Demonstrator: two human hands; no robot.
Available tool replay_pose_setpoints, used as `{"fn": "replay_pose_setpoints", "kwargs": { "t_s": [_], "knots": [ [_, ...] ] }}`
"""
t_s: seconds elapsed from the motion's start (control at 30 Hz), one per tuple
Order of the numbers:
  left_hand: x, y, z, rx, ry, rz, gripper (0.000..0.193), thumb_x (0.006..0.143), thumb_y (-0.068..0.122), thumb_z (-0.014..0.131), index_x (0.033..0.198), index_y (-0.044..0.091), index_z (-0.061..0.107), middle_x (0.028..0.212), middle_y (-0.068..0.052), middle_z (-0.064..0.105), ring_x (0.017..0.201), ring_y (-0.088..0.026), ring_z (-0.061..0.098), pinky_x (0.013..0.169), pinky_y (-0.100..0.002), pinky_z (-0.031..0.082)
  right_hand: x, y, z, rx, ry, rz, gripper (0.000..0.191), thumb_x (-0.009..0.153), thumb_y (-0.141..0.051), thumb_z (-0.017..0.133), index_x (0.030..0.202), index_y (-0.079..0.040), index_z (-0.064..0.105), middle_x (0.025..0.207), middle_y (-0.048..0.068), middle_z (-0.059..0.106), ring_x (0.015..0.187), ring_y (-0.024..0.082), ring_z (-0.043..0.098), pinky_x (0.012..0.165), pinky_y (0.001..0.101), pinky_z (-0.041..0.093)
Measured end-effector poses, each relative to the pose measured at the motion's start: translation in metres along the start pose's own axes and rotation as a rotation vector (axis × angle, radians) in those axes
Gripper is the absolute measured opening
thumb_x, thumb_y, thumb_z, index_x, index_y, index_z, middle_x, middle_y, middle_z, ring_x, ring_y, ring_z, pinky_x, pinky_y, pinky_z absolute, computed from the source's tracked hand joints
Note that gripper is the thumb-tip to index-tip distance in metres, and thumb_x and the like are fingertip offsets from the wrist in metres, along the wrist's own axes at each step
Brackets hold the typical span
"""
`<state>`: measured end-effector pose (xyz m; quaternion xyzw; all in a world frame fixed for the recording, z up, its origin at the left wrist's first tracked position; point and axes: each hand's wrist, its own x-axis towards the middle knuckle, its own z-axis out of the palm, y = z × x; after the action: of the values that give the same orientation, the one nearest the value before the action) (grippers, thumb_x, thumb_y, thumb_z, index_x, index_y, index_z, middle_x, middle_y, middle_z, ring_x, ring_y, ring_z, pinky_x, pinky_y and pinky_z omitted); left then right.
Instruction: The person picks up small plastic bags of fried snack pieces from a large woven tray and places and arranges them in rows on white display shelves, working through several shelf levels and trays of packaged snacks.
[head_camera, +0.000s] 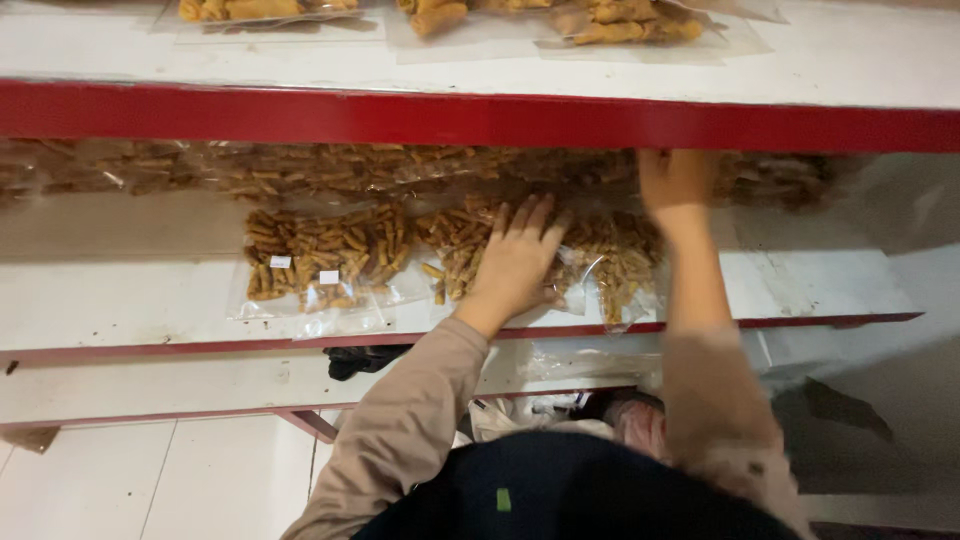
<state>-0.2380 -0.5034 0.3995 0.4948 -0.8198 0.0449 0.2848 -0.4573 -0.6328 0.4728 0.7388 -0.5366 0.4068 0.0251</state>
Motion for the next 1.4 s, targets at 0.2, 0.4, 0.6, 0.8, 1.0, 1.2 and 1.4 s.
{"fn": "replay_pose_setpoints", "kwargs": {
  "t_s": [0.2,0.4,0.6,0.8,1.0,1.2,1.4],
  "knots": [
    [0.004,-0.010,0.044,0.276,-0.126,-0.066,0.062,0.086,0.029,0.075,0.143,0.023,0.051,0.163,-0.022,0.026,0.149,-0.054,0.025,0.120,-0.070,0.013,-0.154,-0.011,-0.014,-0.209,-0.730,0.040,0.160,0.038,-0.038,0.106,0.164,-0.028,0.008,0.159,0.026,0.012,0.149,0.047,0.013,0.122,0.0580,0.015],
    [-0.008,-0.028,0.046,0.215,0.057,-0.171,0.069,0.082,0.020,0.067,0.148,0.015,0.049,0.161,-0.032,0.027,0.143,-0.054,0.034,0.110,-0.065,0.032,-0.177,-0.015,-0.017,-0.400,-0.843,0.017,0.161,0.039,-0.035,0.105,0.161,-0.033,0.000,0.169,0.021,-0.009,0.155,0.047,0.003,0.121,0.0577,0.019],
    [-0.021,-0.037,0.014,0.150,0.264,-0.101,0.058,0.092,0.009,0.060,0.149,0.005,0.053,0.152,-0.031,0.048,0.135,-0.046,0.053,0.111,-0.047,0.048,-0.201,0.005,-0.023,-0.425,-0.591,-0.236,0.102,0.072,-0.019,0.088,0.159,-0.033,0.035,0.166,0.018,0.025,0.137,0.040,0.039,0.110,0.0500,0.038],
    [-0.097,-0.044,-0.073,-0.309,0.852,-0.246,0.044,0.103,0.006,0.065,0.145,0.002,0.054,0.143,-0.016,0.063,0.134,-0.029,0.063,0.115,-0.037,0.051,-0.209,0.033,-0.007,-0.036,-0.142,-0.324,0.051,0.091,-0.009,0.068,0.141,-0.017,0.058,0.142,0.018,0.056,0.130,0.041,0.054,0.113,0.0489,0.044],
    [-0.102,-0.126,-0.134,-0.391,1.181,-0.355,0.063,0.092,-0.002,0.043,0.154,0.001,0.038,0.154,-0.019,0.048,0.142,-0.035,0.051,0.117,-0.041,0.046,-0.209,0.010,-0.018,0.682,0.146,0.183,0.037,0.117,-0.011,0.053,0.152,-0.005,0.046,0.144,0.013,0.059,0.130,0.023,0.059,0.111,0.0353,0.050],
    [-0.054,-0.300,-0.136,0.390,0.048,-0.857,0.029,0.103,0.011,0.060,0.133,0.010,0.060,0.135,-0.018,0.066,0.133,-0.039,0.058,0.114,-0.050,0.045,-0.198,-0.074,-0.036,1.238,-0.081,0.558,0.056,0.093,0.003,0.061,0.144,-0.012,0.044,0.129,0.011,0.062,0.112,0.019,0.063,0.087,0.0299,0.053],
    [-0.013,-0.379,-0.163,0.181,0.172,-0.739,0.051,0.091,0.026,0.067,0.137,0.009,0.054,0.139,-0.021,0.058,0.135,-0.043,0.050,0.113,-0.055,0.039,-0.161,-0.182,0.018,0.914,0.024,0.109,0.048,0.102,0.005,0.056,0.145,-0.009,0.043,0.141,0.017,0.049,0.131,0.026,0.053,0.110,0.0360,0.049]
  ]
}}
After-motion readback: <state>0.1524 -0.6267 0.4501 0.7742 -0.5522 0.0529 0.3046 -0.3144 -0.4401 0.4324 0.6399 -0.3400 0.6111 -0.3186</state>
